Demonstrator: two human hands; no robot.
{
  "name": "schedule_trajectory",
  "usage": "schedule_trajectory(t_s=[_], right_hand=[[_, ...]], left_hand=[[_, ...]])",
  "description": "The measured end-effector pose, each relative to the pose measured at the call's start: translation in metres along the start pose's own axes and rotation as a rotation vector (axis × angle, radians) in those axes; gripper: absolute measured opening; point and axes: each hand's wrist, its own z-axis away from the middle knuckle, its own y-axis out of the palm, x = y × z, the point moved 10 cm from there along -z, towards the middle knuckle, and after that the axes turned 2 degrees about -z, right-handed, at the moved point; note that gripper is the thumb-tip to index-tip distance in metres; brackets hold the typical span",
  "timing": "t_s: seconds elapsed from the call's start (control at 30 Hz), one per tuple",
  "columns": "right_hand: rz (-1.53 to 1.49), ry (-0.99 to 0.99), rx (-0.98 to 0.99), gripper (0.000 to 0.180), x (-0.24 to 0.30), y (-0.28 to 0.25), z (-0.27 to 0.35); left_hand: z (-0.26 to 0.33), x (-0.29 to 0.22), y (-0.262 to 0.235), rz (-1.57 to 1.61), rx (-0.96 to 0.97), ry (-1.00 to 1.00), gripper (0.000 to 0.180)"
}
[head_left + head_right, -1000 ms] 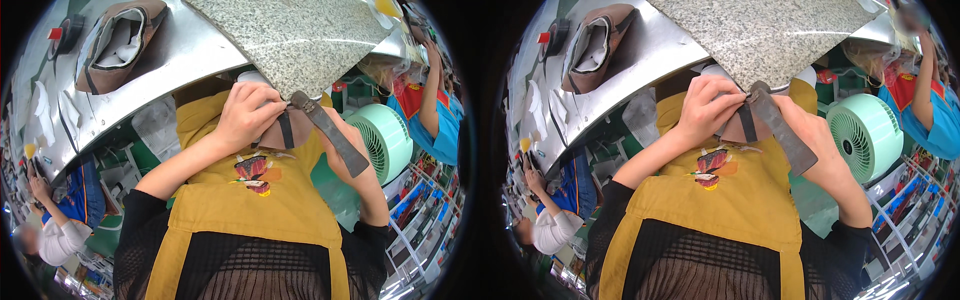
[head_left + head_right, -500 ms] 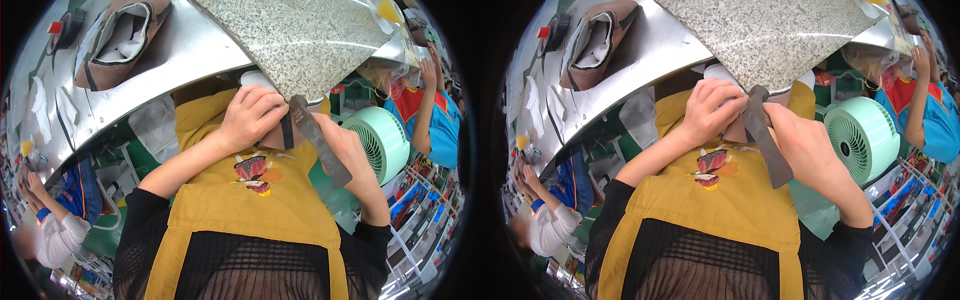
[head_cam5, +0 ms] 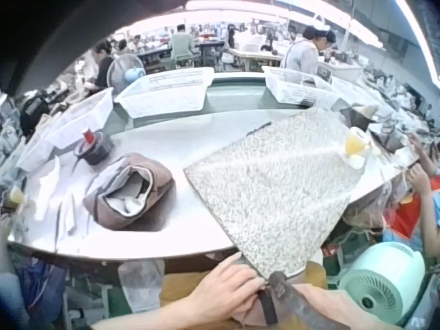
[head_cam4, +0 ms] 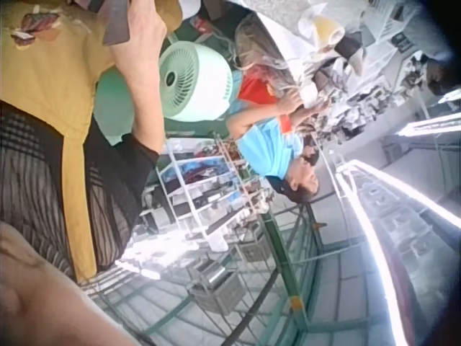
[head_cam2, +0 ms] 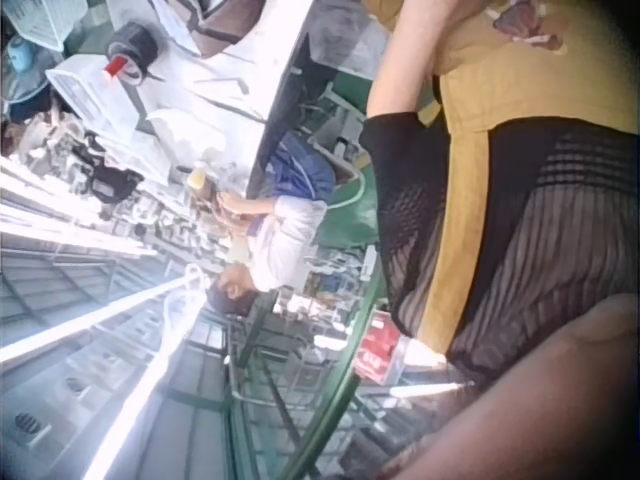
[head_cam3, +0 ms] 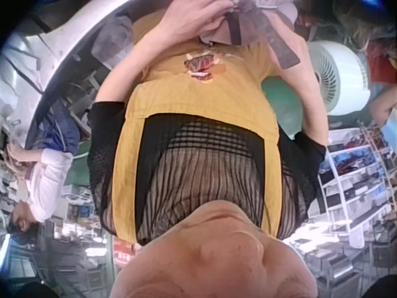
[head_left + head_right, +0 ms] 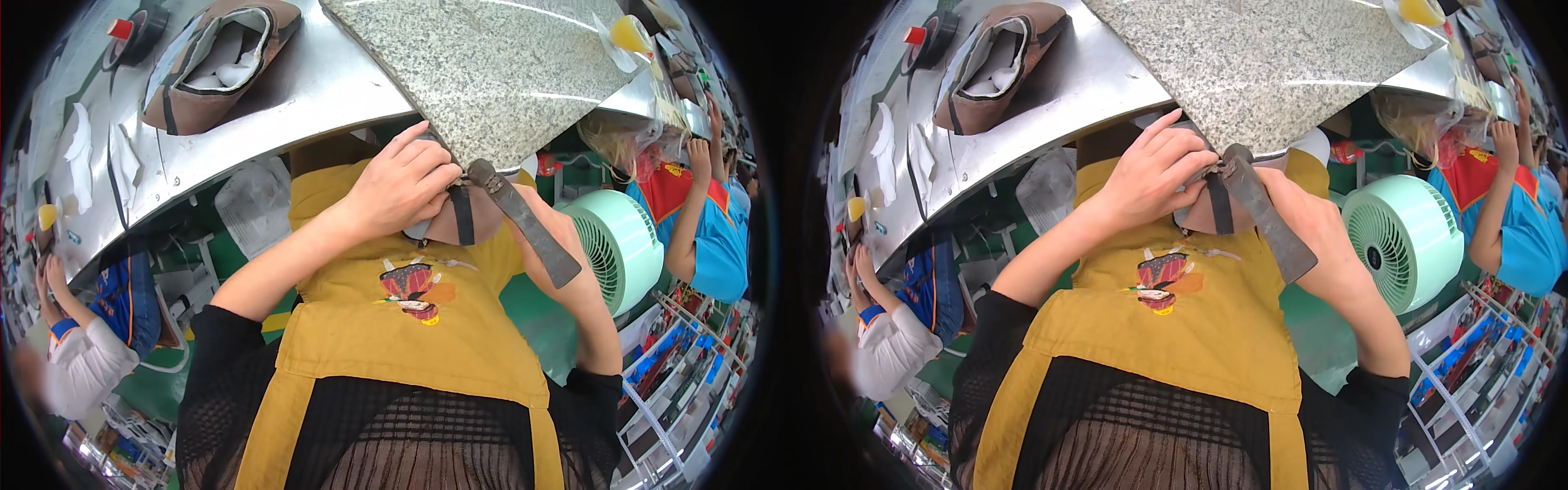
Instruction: The person assembles a shoe by hand, using a hammer to secure parts of the shoe's sole and upper. They repeatedly tap the shoe's edge against a workbench, apply a substance from a small container, and adjust the shoe's position. The process involves handling the shoe, hammer, and container in a repetitive sequence.
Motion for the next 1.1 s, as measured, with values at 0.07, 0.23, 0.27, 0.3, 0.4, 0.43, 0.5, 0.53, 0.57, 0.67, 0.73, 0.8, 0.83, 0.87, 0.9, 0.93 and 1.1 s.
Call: schedule_trajectory(t_s=[0.07, 0.23, 0.27, 0.3, 0.4, 0.43, 0.5, 0.53, 0.57, 0.67, 0.73, 0.8, 0.83, 0.87, 0.9, 0.93, 1.1], right_hand=[[0.002, 0.045, 0.021, 0.030, -0.006, -0.001, 0.002], [-0.239, 0.124, -0.035, 0.022, -0.028, -0.001, 0.015], [-0.248, 0.143, -0.028, 0.019, -0.030, -0.002, 0.017], [-0.268, 0.168, -0.032, 0.018, -0.032, -0.004, 0.020], [-0.326, 0.222, -0.067, 0.017, -0.040, -0.014, 0.023], [-0.330, 0.235, -0.078, 0.017, -0.043, -0.017, 0.024], [-0.285, 0.224, -0.094, 0.018, -0.046, -0.025, 0.026], [-0.266, 0.204, -0.106, 0.018, -0.045, -0.029, 0.026], [-0.255, 0.153, -0.124, 0.019, -0.040, -0.033, 0.025], [-0.206, 0.100, -0.136, 0.021, -0.025, -0.033, 0.019], [-0.155, 0.107, -0.102, 0.025, -0.024, -0.027, 0.015], [-0.095, 0.130, -0.037, 0.029, -0.031, -0.017, 0.012], [-0.055, 0.127, -0.022, 0.030, -0.029, -0.015, 0.012], [-0.015, 0.123, -0.007, 0.031, -0.025, -0.014, 0.011], [0.030, 0.122, 0.006, 0.033, -0.022, -0.014, 0.010], [0.066, 0.109, 0.012, 0.033, -0.021, -0.013, 0.010], [0.136, 0.064, 0.000, 0.033, -0.014, -0.012, 0.007]], left_hand=[[-0.003, 0.002, -0.002, 0.018, 0.019, 0.000, 0.030], [-0.012, -0.005, -0.012, 0.032, 0.078, 0.027, 0.027], [-0.015, -0.008, -0.016, 0.030, 0.084, 0.035, 0.027], [-0.016, -0.006, -0.014, 0.072, 0.151, -0.061, 0.025], [-0.031, -0.020, -0.018, 0.071, 0.081, 0.029, 0.023], [-0.036, -0.022, -0.014, 0.035, 0.132, 0.000, 0.020], [-0.042, -0.020, -0.006, -0.012, 0.156, -0.021, 0.019], [-0.045, -0.019, -0.003, -0.032, 0.169, -0.031, 0.019], [-0.046, -0.018, 0.000, -0.025, 0.193, -0.037, 0.018], [-0.042, -0.010, 0.005, 0.028, 0.252, -0.075, 0.017], [-0.039, -0.003, 0.006, 0.098, 0.264, -0.124, 0.016], [-0.040, -0.003, 0.005, 0.095, 0.262, -0.101, 0.017], [-0.039, -0.003, 0.005, 0.094, 0.260, -0.093, 0.017], [-0.036, -0.002, 0.005, 0.095, 0.266, -0.104, 0.018], [-0.035, -0.001, 0.005, 0.101, 0.270, -0.110, 0.018], [-0.034, 0.000, 0.005, 0.106, 0.273, -0.117, 0.018], [-0.029, -0.012, -0.001, 0.057, 0.143, 0.078, 0.024]])
